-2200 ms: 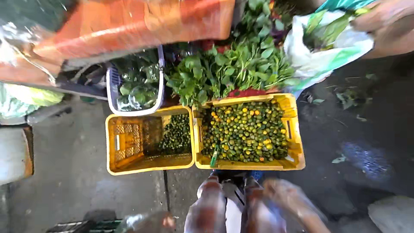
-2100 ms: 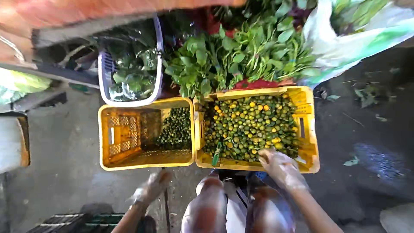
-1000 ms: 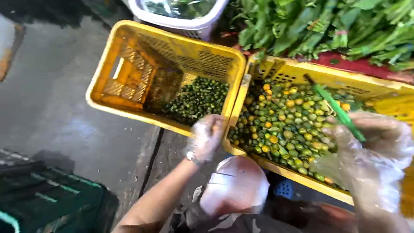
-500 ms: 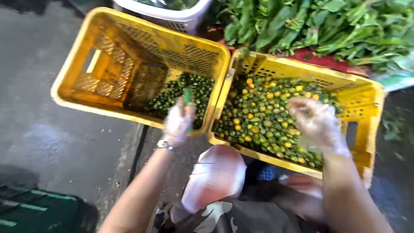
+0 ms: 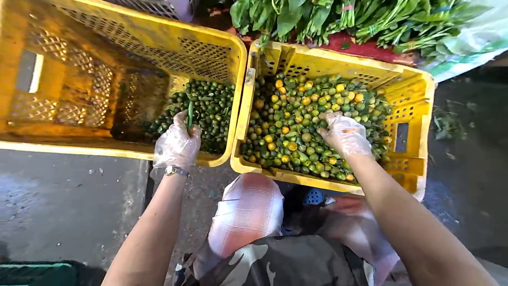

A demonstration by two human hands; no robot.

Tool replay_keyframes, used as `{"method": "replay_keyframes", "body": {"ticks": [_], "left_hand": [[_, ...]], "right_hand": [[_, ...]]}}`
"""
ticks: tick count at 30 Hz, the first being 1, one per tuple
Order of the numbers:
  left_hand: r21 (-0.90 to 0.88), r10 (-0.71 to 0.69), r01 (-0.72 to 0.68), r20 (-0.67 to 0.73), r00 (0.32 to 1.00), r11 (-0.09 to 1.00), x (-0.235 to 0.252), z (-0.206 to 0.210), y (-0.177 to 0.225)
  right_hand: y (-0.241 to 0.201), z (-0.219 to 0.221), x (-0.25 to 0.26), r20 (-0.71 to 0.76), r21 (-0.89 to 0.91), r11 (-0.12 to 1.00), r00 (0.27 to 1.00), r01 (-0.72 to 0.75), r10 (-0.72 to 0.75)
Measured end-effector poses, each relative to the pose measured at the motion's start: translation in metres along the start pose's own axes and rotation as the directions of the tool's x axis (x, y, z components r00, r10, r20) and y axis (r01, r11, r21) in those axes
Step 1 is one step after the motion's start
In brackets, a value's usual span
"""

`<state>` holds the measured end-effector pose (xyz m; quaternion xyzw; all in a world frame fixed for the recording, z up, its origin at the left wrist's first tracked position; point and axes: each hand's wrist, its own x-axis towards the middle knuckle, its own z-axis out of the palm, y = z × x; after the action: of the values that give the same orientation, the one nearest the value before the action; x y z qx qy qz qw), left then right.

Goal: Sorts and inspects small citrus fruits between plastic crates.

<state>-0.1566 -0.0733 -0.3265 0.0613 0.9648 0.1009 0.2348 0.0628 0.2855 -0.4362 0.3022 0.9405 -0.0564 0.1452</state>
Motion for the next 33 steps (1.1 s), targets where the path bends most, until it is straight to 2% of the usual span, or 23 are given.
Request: {"method": "replay_keyframes", "body": {"ticks": [4,7,9,10,11,12,13,14,15,16,17,22,26,30,33], "left_hand": [[0.063,0.100,-0.101,0.022,0.995,0.993,-0.002,0.000,-0.004],[0.022,0.091,-0.092,0.039,0.995,0.995,-0.004,-0.007,-0.001],[-0.010,0.084,-0.083,0.033,0.996,0.996,-0.002,-0.007,-0.002],[-0.014,0.098,-0.098,-0.003,0.995,0.995,0.003,-0.001,-0.009],[-0.001,0.121,-0.121,-0.058,0.991,0.993,0.012,0.011,-0.019],[0.001,0.133,-0.134,-0.081,0.988,0.991,0.017,0.017,-0.024],[-0.006,0.139,-0.140,-0.086,0.987,0.990,0.019,0.021,-0.027],[-0.013,0.141,-0.142,-0.085,0.986,0.990,0.021,0.022,-0.029],[-0.011,0.148,-0.150,-0.093,0.985,0.989,0.022,0.024,-0.030],[-0.003,0.161,-0.162,-0.110,0.981,0.987,0.023,0.027,-0.033],[-0.003,0.166,-0.167,-0.116,0.979,0.986,0.024,0.029,-0.035],[-0.035,0.172,-0.178,-0.136,0.976,0.983,0.025,0.033,-0.037],[-0.033,0.168,-0.175,-0.144,0.975,0.984,0.029,0.036,-0.040],[0.002,0.126,-0.126,-0.075,0.989,0.992,0.016,0.021,-0.025],[0.020,0.132,-0.130,-0.102,0.986,0.991,0.018,0.024,-0.028]], "right_hand": [[0.005,0.011,0.006,-0.025,-0.044,0.999,1.000,-0.015,0.014],[0.016,0.027,0.011,-0.058,-0.082,0.992,0.995,-0.091,0.087],[0.023,0.025,0.016,-0.025,0.032,0.990,0.990,-0.140,0.141],[0.029,0.017,0.018,0.028,0.183,0.971,0.988,-0.152,0.150],[0.039,0.008,0.018,0.076,0.397,0.907,0.990,-0.140,0.119],[0.049,-0.003,0.014,0.117,0.657,0.747,0.992,-0.105,0.036],[0.057,-0.016,0.008,0.154,0.862,0.499,0.985,-0.093,-0.081],[0.060,-0.028,0.000,0.166,0.960,0.256,0.964,-0.111,-0.205],[0.064,-0.032,-0.004,0.141,0.990,0.070,0.942,-0.125,-0.306],[0.067,-0.033,-0.007,0.111,0.991,-0.031,0.925,-0.132,-0.364],[0.064,-0.037,-0.011,0.092,0.989,-0.068,0.915,-0.129,-0.393],[0.033,-0.063,-0.022,0.072,0.997,0.021,0.926,-0.070,-0.370],[0.019,-0.071,-0.021,0.013,0.993,0.115,0.934,0.030,-0.357],[0.012,-0.076,-0.024,0.022,0.981,0.190,0.954,0.037,-0.300],[0.012,-0.073,-0.022,0.011,0.957,0.280,0.958,0.072,-0.286]]}}
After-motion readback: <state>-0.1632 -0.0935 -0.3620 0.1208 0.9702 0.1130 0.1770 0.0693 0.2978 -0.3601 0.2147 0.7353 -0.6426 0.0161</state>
